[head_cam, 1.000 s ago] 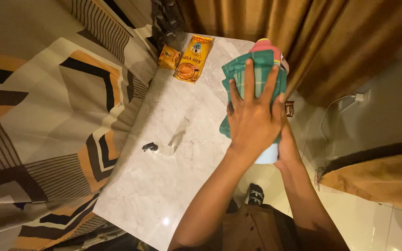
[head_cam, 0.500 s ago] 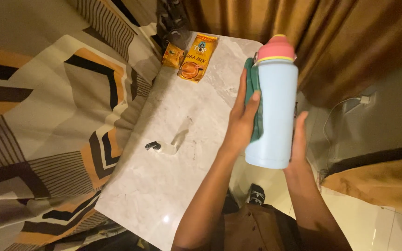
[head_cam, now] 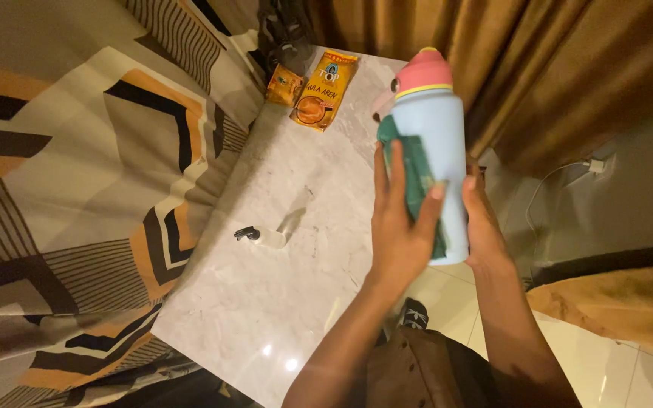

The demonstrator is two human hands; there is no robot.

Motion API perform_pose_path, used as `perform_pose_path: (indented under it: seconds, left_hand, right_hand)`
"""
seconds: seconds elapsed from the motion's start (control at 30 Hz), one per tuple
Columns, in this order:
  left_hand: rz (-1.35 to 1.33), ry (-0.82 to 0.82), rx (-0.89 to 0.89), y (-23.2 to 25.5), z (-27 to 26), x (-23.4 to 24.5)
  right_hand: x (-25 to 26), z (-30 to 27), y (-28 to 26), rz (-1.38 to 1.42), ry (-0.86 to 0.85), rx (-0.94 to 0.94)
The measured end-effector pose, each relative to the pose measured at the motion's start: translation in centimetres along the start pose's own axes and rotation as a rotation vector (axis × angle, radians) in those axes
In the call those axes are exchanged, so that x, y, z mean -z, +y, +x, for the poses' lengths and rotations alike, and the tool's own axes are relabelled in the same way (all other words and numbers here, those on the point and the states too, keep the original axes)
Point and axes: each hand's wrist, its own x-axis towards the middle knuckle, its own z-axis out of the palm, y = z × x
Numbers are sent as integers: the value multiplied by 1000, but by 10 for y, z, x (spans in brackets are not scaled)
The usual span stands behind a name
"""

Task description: Cleaning a blue and pink water bottle using a cleaning cloth and a spray bottle.

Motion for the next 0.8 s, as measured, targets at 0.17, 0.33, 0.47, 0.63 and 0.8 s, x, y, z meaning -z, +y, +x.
perform_pose_path:
  seconds: [0.17,0.33,0.47,0.63,0.8]
  left_hand:
    - [376,-25,-192,15,-15,-10]
    - [518,-67,-256,28,3,-12]
    - [693,-125,-203,41,39,-13]
    - [569,40,-269,2,69,-27]
    - [-7,-51,-73,-9,77,-18]
  right_hand:
    - [17,5,12,192,-11,-105]
    - [47,8,31,326,-8,-137]
    - [28,8,22,243,-86,-21]
    - [110,21,88,201,12,-127]
    - [45,6,31,198,81,-134]
